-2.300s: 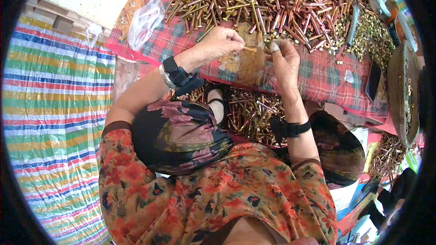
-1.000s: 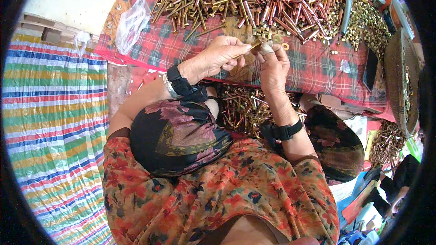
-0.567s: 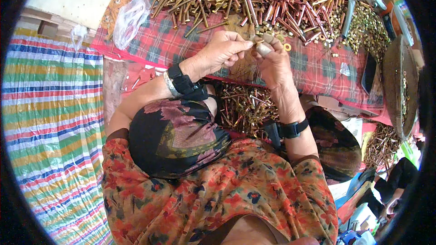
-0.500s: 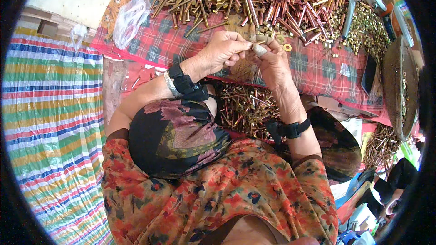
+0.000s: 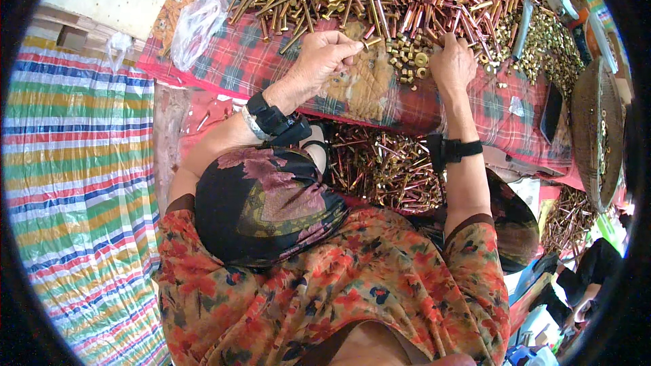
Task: Fitting gold sleeves onto red rods in a workshop environment.
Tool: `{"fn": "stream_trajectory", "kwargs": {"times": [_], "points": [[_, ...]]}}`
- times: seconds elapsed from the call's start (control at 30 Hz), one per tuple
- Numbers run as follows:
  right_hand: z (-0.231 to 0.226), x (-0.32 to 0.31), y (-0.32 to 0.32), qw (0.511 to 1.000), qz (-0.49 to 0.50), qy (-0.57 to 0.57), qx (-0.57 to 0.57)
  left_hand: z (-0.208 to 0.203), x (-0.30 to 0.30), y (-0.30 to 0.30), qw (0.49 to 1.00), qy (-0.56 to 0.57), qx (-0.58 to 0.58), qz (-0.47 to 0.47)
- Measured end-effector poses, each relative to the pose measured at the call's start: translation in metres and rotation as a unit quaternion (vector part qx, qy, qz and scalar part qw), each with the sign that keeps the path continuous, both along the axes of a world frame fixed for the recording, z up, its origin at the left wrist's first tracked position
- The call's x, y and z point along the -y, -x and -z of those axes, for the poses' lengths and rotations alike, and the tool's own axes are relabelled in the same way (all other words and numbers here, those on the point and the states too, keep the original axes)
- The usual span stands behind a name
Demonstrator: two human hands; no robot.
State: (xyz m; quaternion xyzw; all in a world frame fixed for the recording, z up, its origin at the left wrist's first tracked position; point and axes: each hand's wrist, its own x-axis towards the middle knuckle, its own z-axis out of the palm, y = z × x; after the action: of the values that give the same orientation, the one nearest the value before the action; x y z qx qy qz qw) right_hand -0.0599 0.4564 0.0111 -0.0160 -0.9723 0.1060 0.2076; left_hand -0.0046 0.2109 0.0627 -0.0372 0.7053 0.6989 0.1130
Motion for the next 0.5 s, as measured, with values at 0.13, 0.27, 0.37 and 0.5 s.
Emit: {"fn": "stream_trajectory", "kwargs": {"times": [0.13, 0.27, 0.37, 0.5], "points": [[-0.018, 0.018, -0.025, 0.995, -0.088, 0.031, -0.034, -0.002, 0.008, -0.006, 1.0, -0.008, -0.008, 0.004], [-0.033, 0.029, -0.047, 0.982, -0.182, 0.051, -0.016, -0.006, 0.009, -0.008, 1.0, -0.011, 0.015, 0.014], [-0.035, 0.035, -0.055, 0.971, -0.228, 0.07, -0.027, -0.007, 0.009, -0.01, 1.0, 0.006, 0.013, 0.02], [-0.034, 0.035, -0.058, 0.964, -0.25, 0.09, -0.013, -0.008, 0.01, -0.012, 0.999, 0.041, -0.014, 0.032]]}}
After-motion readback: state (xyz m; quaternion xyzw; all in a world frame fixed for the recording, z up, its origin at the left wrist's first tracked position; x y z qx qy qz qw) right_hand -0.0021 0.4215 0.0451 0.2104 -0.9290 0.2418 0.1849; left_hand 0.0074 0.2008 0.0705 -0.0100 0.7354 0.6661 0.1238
